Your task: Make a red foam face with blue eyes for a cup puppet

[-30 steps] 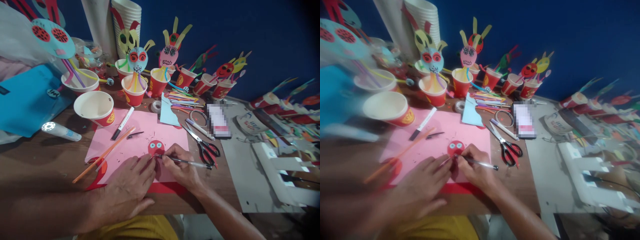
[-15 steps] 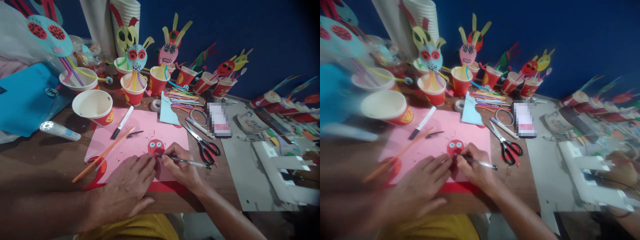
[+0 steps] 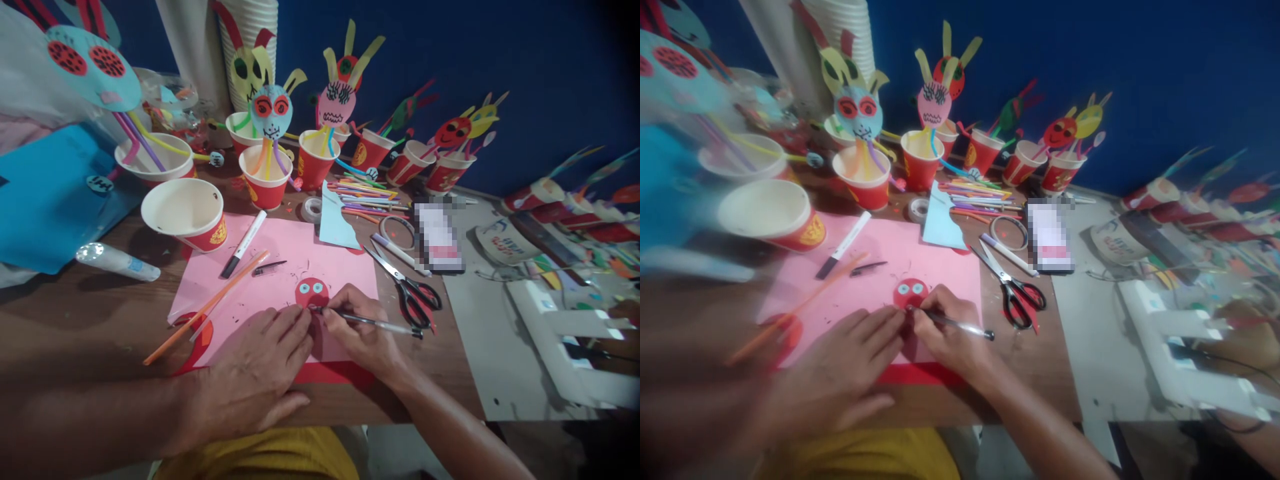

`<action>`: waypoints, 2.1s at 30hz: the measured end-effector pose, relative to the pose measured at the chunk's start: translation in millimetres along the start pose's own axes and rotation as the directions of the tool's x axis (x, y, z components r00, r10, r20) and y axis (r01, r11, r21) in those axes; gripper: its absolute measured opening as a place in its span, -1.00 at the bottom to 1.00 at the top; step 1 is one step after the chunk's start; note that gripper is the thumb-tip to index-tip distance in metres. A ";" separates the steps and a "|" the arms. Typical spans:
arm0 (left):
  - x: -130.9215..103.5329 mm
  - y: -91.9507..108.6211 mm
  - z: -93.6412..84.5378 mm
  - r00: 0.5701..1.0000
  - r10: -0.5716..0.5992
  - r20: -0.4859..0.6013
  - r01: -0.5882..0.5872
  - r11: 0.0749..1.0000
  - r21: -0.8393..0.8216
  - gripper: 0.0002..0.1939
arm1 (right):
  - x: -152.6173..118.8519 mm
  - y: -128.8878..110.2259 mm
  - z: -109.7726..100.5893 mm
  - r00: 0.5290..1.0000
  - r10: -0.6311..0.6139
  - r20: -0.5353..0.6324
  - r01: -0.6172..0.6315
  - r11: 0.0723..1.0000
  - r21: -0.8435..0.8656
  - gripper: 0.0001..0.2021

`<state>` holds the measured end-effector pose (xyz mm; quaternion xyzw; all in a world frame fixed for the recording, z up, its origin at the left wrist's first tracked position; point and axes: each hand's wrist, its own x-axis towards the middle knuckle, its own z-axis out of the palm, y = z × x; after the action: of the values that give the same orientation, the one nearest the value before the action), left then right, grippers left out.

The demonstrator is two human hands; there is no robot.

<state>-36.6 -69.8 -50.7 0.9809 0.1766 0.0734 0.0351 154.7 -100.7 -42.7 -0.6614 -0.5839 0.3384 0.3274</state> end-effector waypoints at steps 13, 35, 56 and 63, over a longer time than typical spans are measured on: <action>0.6 -0.4 -0.8 1.000 0.008 0.029 -0.008 1.000 -0.014 -0.41 | -1.0 4.3 -1.6 1.000 -0.024 0.001 0.024 1.000 -0.009 -0.90; 0.2 -0.2 -0.5 1.000 0.008 0.025 -0.008 1.000 -0.008 -0.41 | -0.5 4.1 -2.8 1.000 -0.009 -0.020 0.009 0.999 -0.033 -0.90; 0.7 -0.1 -0.4 0.999 0.017 0.032 -0.016 1.000 -0.008 -0.41 | -1.2 4.2 -3.2 1.000 -0.019 -0.015 0.019 0.999 -0.038 -0.91; -0.1 -0.3 0.6 0.999 0.016 0.031 -0.016 1.000 0.001 -0.40 | -1.0 3.4 -4.5 0.999 -0.035 -0.001 0.035 0.999 -0.039 -0.91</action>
<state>-36.7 -69.6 -51.4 0.9833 0.1685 0.0585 0.0366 160.2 -102.3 -42.9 -0.6577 -0.6014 0.3207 0.3208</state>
